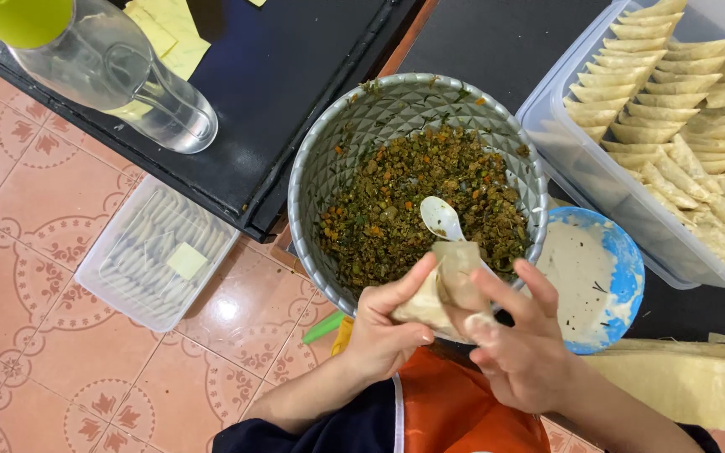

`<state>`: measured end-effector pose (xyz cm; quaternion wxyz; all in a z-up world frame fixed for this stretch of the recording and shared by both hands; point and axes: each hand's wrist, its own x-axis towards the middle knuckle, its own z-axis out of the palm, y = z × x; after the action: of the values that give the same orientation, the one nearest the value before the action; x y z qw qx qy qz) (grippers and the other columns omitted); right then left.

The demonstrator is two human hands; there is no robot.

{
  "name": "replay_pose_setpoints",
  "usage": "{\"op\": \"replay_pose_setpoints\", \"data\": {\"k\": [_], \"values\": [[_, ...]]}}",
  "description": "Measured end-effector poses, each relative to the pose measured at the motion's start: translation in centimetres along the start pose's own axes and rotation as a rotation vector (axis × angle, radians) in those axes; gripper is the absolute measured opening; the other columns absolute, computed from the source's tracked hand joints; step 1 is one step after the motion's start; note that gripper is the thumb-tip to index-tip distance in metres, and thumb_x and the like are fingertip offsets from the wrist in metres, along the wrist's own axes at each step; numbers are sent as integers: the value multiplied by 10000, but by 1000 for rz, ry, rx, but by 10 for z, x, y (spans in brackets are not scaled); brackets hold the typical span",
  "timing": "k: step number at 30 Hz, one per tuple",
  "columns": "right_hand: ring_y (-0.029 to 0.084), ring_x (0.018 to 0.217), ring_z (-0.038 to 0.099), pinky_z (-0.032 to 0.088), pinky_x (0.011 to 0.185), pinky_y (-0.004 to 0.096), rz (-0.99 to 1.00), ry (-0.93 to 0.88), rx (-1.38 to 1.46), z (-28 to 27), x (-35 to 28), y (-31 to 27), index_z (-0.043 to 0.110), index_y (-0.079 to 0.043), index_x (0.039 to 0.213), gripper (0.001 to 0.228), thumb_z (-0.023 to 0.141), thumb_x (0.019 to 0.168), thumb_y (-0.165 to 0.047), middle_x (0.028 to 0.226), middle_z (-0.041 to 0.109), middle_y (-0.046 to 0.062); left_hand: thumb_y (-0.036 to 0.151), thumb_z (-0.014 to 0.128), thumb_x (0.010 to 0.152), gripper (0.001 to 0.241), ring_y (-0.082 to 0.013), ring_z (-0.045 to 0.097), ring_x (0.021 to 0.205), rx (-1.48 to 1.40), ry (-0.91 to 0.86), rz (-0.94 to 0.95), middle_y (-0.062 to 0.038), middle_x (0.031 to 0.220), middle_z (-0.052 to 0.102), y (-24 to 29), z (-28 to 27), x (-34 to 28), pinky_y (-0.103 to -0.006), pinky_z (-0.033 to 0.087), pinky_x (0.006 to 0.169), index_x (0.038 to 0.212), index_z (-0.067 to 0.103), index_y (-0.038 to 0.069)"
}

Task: Folding, filling, and sealing samosas using wrappers and a spoon

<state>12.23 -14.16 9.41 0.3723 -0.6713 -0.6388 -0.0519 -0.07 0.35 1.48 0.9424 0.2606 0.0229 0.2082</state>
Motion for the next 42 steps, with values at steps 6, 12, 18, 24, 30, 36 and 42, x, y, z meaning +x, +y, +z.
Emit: {"op": "replay_pose_setpoints", "data": {"k": [6,12,18,24,30,36,42], "values": [[279,1369,514,285,1245,493,364,-124,-86,-21,18,-16,727,-179,1144,493,271,1084,-354,1361,643,120,-101,709,919,547,-154,706,888,-340,124,-211,-156,1151,719,11,26,23,-237,630,793,1438,536,-113],[270,1562,258,166,1234,490,955,-114,289,-9,4,-34,69,6,1613,1158,703,771,-473,1592,433,187,10,794,845,519,-194,719,924,-193,308,-151,-161,1090,741,4,31,27,-321,620,837,1324,616,-80],[243,1323,511,480,1138,386,826,1002,967,14,21,-32,60,-155,1750,1347,850,660,-102,1529,433,157,-65,759,874,414,-158,699,890,11,358,17,-158,1076,755,-9,38,26,-285,612,804,1274,662,-104],[310,1285,681,483,1167,432,343,-197,349,-4,-8,-31,698,-61,1268,397,401,1010,-7,1327,721,120,295,555,1049,612,-421,485,1416,-138,48,-272,-344,1515,456,32,58,32,-483,377,1245,1537,386,-33],[328,1211,728,420,1210,444,447,-106,487,-29,7,-33,733,-22,1086,438,381,852,94,1136,810,129,11,533,1008,717,-340,263,1607,184,-236,-232,-206,1680,297,55,61,34,-408,252,1314,1638,199,85],[324,1513,448,280,1263,461,567,-124,316,-32,23,-23,279,-11,1524,771,713,917,-203,1367,716,91,-172,516,922,1048,-291,221,1612,-130,-312,-279,43,1804,-213,33,61,28,-275,496,1012,1663,-79,270],[216,1061,757,567,903,313,613,16,-109,-52,-3,-17,689,-82,1208,310,690,905,-145,1190,758,77,172,566,987,192,-212,741,836,1144,-161,577,-128,940,751,37,53,34,-327,623,803,1012,695,32]]}}
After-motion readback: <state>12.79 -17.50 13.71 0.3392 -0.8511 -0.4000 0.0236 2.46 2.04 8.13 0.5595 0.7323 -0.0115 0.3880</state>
